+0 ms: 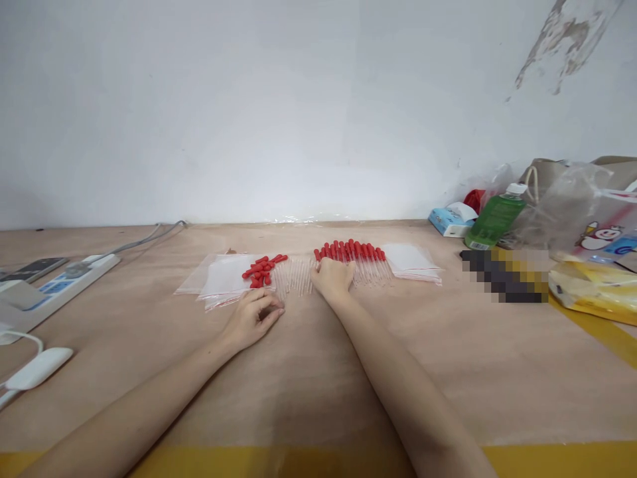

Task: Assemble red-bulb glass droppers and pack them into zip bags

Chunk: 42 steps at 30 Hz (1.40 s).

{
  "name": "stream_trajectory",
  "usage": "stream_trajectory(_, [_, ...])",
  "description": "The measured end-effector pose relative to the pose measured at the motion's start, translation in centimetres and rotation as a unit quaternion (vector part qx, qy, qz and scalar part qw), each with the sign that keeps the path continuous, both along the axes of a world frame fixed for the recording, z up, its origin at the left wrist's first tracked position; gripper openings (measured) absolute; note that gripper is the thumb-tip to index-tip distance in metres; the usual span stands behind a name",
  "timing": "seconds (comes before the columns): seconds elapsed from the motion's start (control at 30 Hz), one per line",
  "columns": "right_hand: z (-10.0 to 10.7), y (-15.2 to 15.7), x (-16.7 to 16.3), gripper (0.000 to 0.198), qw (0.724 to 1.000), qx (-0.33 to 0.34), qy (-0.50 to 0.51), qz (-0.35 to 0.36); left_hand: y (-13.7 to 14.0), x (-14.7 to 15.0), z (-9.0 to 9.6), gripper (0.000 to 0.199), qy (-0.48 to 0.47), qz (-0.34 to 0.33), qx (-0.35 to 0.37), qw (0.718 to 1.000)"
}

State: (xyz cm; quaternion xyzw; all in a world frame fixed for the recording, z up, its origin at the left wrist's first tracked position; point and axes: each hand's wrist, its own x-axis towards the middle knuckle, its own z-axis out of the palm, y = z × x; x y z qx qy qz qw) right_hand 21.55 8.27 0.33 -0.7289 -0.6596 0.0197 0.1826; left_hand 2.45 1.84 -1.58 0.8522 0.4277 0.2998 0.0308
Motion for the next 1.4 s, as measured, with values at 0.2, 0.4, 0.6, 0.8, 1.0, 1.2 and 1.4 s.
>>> stream_trajectory(0.2, [0.3, -0.6, -0.2, 0.023, 0.999, -0.032, -0.024, 0.006, -0.1, 0.1, 0.1, 0.008, 0.006, 0.001, -0.001, 1.0])
stream_trajectory(0.4, [0.6, -0.3, -0.8, 0.02, 0.998, -0.053, -0.023, 0.01, -0.1, 0.1, 0.1, 0.008, 0.008, 0.001, -0.002, 1.0])
stream_trajectory(0.6, [1.2, -0.1, -0.2, 0.019, 0.995, -0.096, -0.006, 0.019, -0.2, 0.1, -0.1, 0.009, 0.002, -0.002, -0.002, 1.0])
stream_trajectory(0.8, [1.5, -0.1, 0.6, 0.02, 0.993, -0.112, 0.01, 0.025, 1.3, -0.5, 1.3, 0.014, -0.024, 0.091, 0.055, 0.994])
stream_trajectory(1.0, [1.0, 0.5, -0.4, 0.02, 0.996, -0.087, 0.017, 0.009, 5.7, -2.1, 3.7, 0.021, 0.107, 0.136, 0.03, 0.984])
stream_trajectory(1.2, [0.5, 1.2, -1.1, 0.022, 0.998, -0.061, 0.011, 0.002, 7.4, -2.2, 4.8, 0.023, 0.223, 0.11, -0.034, 0.968])
stream_trajectory(1.4, [0.4, 1.5, -1.5, 0.022, 0.998, -0.068, -0.004, 0.01, 7.9, -2.0, 4.9, 0.019, 0.236, 0.098, -0.041, 0.966])
